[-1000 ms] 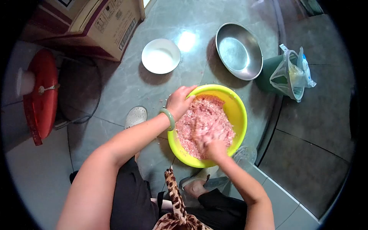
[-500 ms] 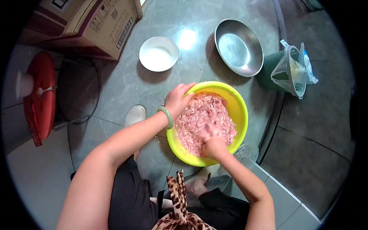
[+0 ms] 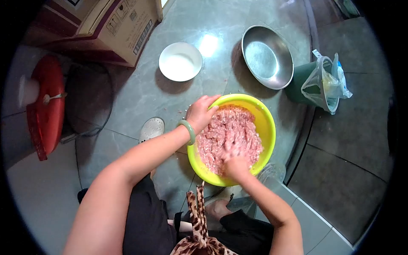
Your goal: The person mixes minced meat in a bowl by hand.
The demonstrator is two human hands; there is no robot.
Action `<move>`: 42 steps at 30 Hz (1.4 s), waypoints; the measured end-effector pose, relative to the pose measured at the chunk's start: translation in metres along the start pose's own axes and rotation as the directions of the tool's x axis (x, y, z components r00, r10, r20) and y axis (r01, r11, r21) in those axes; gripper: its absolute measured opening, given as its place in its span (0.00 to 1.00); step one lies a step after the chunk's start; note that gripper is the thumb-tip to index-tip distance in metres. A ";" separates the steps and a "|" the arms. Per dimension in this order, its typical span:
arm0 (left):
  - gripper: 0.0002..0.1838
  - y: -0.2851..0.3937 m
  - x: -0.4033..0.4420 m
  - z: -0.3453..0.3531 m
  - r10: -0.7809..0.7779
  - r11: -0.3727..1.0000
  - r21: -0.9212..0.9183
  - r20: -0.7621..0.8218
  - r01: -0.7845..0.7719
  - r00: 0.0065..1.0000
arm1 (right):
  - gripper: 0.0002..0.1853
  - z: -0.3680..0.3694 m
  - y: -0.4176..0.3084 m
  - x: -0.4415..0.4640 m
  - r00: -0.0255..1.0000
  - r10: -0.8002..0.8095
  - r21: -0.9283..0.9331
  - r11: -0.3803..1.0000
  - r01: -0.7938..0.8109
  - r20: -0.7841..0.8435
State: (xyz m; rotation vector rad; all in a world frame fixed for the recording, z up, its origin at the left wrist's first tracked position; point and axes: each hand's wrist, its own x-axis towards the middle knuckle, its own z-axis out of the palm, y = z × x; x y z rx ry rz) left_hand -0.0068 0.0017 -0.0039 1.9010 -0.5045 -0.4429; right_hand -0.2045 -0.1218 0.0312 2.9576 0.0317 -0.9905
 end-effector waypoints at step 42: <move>0.21 0.003 0.000 0.000 -0.073 0.996 0.057 0.044 0.070 0.996 | 0.18 -0.023 0.046 0.061 0.884 -0.060 0.444 -0.848 -0.291 0.464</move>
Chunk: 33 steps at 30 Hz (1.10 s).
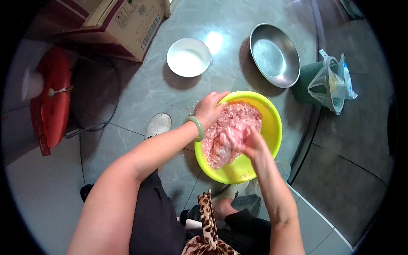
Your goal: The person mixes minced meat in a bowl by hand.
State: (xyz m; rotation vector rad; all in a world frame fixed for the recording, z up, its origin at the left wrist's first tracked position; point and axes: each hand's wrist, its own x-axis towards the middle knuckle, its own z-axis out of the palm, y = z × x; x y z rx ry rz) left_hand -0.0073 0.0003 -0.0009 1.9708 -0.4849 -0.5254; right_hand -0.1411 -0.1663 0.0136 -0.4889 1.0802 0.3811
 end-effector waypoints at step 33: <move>0.20 -0.003 0.000 0.001 0.025 0.999 -0.022 -0.024 -0.025 0.999 | 0.20 0.022 0.112 0.018 0.994 -0.100 0.556 0.824 0.110 -0.048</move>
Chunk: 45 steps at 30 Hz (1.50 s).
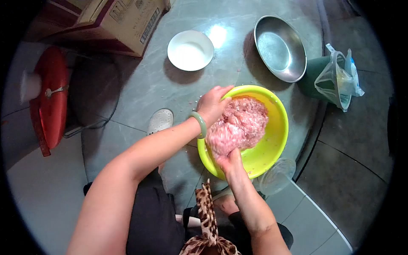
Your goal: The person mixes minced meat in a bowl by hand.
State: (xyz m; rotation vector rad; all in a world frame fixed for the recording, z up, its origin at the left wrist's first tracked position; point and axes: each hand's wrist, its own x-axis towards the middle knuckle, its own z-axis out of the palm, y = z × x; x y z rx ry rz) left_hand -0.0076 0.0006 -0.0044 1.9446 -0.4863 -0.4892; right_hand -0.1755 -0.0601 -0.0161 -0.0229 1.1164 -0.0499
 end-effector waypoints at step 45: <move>0.20 -0.001 0.001 -0.004 0.075 0.997 0.023 -0.009 -0.074 0.997 | 0.31 -0.028 -0.118 0.000 0.661 -0.167 -0.190 -0.981 -0.038 0.731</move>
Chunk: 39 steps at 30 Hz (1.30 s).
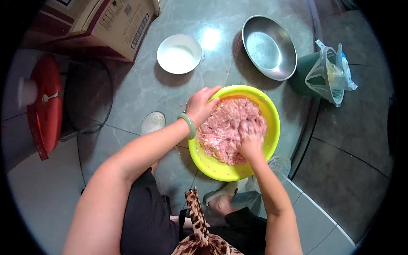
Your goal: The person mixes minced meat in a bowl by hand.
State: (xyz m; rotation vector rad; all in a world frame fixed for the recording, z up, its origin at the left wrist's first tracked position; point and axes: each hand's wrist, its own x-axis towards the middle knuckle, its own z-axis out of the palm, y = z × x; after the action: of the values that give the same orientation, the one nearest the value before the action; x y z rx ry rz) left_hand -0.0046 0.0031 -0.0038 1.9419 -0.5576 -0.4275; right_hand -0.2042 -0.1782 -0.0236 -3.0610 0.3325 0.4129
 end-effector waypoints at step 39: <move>0.20 0.004 -0.001 0.000 -0.005 0.999 0.042 0.010 0.004 1.000 | 0.11 0.001 -0.087 -0.035 0.867 -0.220 0.359 0.932 0.051 0.447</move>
State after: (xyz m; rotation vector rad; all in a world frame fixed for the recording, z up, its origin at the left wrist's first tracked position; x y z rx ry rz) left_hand -0.0060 0.0018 -0.0003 1.9824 -0.5728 -0.4313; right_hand -0.2181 -0.0859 -0.0144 -2.5129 0.1375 0.9706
